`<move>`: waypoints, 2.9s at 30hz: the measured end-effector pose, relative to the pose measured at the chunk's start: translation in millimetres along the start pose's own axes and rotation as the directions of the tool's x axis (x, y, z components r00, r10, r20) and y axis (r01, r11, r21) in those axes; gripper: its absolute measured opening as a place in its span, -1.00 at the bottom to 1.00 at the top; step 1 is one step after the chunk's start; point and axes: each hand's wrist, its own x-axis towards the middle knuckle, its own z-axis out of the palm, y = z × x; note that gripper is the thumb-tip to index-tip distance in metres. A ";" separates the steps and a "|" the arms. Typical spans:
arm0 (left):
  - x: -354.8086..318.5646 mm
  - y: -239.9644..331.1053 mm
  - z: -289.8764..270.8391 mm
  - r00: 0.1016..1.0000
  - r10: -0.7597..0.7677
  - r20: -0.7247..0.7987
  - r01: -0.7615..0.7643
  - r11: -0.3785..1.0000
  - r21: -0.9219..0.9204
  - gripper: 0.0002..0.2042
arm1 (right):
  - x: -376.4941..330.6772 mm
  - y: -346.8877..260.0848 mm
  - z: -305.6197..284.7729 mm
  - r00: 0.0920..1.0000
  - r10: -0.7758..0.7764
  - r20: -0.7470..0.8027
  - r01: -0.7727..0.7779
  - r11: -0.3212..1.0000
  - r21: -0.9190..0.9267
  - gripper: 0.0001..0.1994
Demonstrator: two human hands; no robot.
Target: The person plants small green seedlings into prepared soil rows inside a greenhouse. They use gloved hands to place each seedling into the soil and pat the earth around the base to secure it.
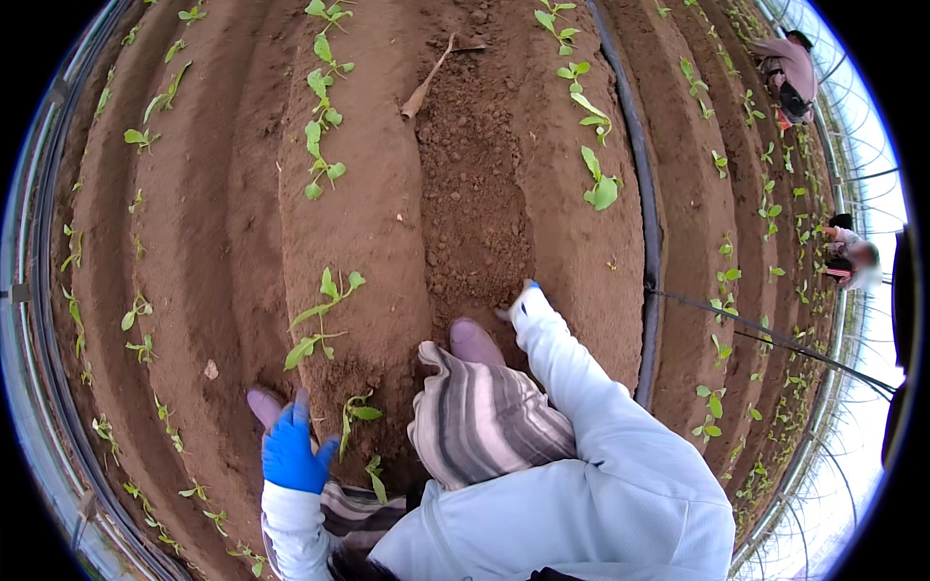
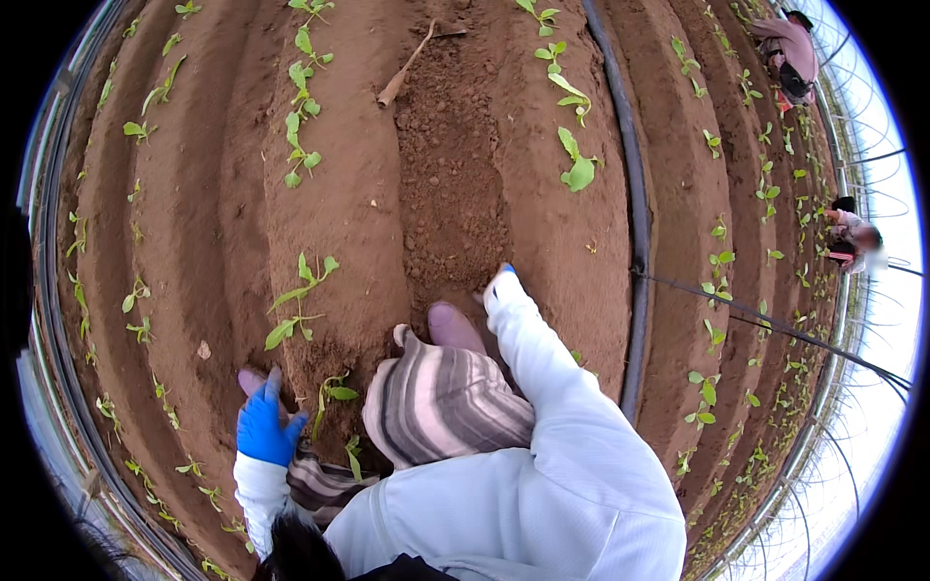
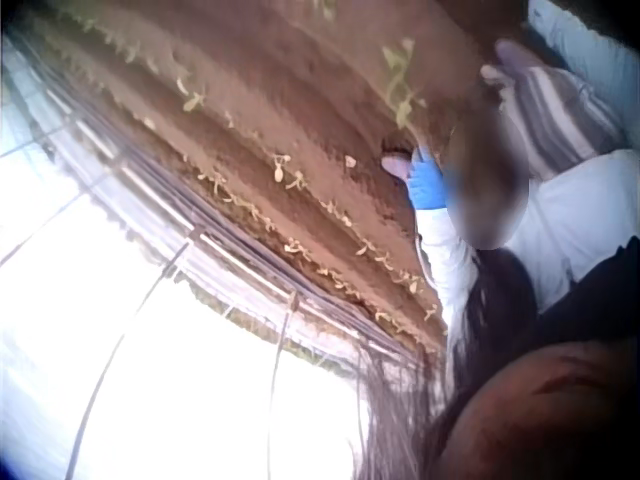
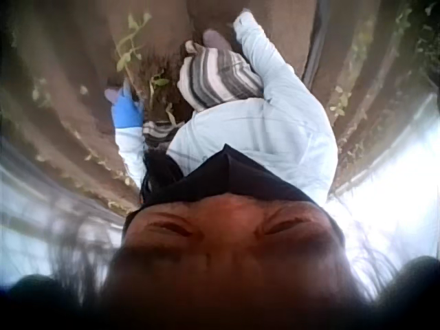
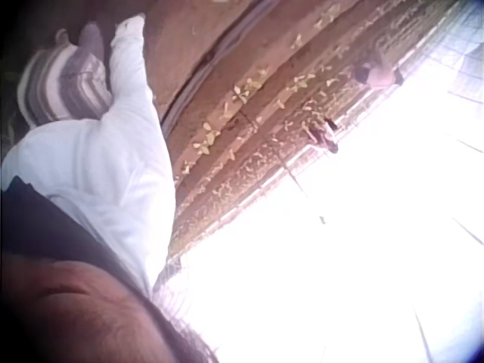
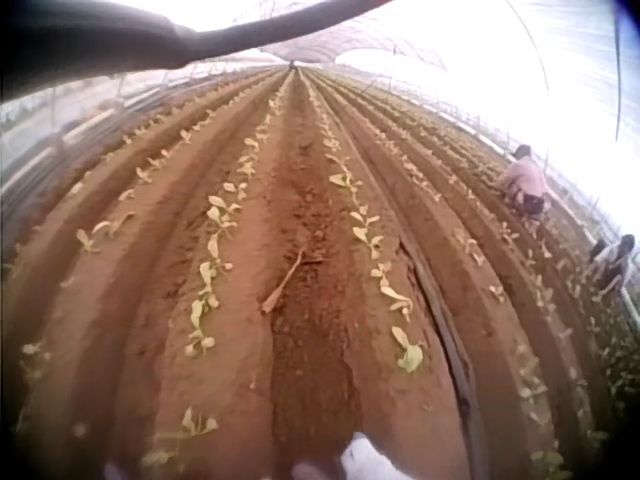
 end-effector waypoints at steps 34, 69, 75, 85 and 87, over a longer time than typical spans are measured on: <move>32.5 8.7 -24.5 0.991 -0.090 0.103 0.082 0.993 0.082 -0.26 | -42.4 11.1 252.6 0.436 -0.196 0.878 0.314 -0.882 -0.353 -0.17; 84.0 -28.6 -5.5 0.980 -0.015 -0.196 0.007 0.999 -0.038 -0.36 | -153.3 151.6 279.9 0.218 0.543 0.811 0.706 -0.661 0.253 -0.49; 138.8 -38.3 11.1 0.981 -0.019 -0.191 0.034 0.997 0.073 -0.41 | -168.3 181.6 286.0 0.340 0.664 0.667 0.419 -0.741 0.525 -0.41; 178.5 -23.1 20.0 0.995 -0.029 -0.095 0.063 0.924 0.376 -0.67 | -135.8 138.3 269.9 0.297 0.157 0.942 0.953 -0.109 -0.282 -0.64; 184.3 -25.9 21.7 0.996 0.003 -0.086 0.034 0.907 0.419 -0.71 | -128.1 129.5 253.9 0.374 0.007 0.927 0.923 0.094 -0.373 -0.65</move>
